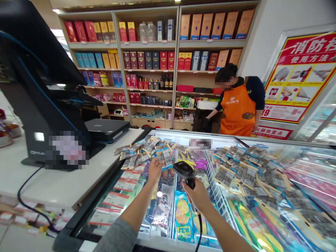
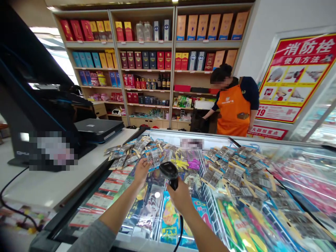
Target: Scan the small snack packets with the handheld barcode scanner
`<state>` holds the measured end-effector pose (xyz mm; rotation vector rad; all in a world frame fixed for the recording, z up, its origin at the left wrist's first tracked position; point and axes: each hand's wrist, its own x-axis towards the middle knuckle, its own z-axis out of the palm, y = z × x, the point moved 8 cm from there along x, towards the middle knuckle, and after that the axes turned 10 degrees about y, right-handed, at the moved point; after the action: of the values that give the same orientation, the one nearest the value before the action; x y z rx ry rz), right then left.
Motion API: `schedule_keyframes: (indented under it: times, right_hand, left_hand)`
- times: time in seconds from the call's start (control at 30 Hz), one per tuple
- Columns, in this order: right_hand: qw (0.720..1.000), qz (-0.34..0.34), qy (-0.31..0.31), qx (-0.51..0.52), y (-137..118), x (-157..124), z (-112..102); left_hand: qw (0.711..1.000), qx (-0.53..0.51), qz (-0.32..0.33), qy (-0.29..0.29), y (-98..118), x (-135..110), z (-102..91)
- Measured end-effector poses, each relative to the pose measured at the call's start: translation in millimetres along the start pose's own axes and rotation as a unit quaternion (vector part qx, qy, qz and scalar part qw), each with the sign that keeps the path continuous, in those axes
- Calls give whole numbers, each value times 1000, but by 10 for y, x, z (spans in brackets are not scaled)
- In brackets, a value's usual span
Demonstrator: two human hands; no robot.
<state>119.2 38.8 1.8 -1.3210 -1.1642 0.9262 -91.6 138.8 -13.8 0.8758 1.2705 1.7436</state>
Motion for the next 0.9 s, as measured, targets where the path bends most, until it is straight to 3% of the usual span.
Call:
schedule_keyframes:
  times: [0.17,0.43,0.57,0.67,0.73,0.8,0.9]
  right_hand:
    - [997,-25,-5,-76,-43,-33,40]
    - [997,-8,-11,-77,1,-18,36]
    - [999,38,-26,0,37,-45,89]
    - [981,101,-45,159,61,-17,41]
    - [947,144,-43,285,94,63,-136]
    - [909,165,-16,383,154,184,-451]
    - [878,143,48,454,270,367,-1044]
  left_hand:
    - [1000,-7,-3,-6,2,-12,34]
    - [999,-22,-20,-19,2,-36,47]
    - [1000,-2,-14,-6,-1,-21,9]
    - [999,32,11,9,30,2,-48]
    - [998,60,26,10,41,27,-28]
    - [996,88,33,-7,25,41,122]
    - [992,100,32,-66,-59,-37,667]
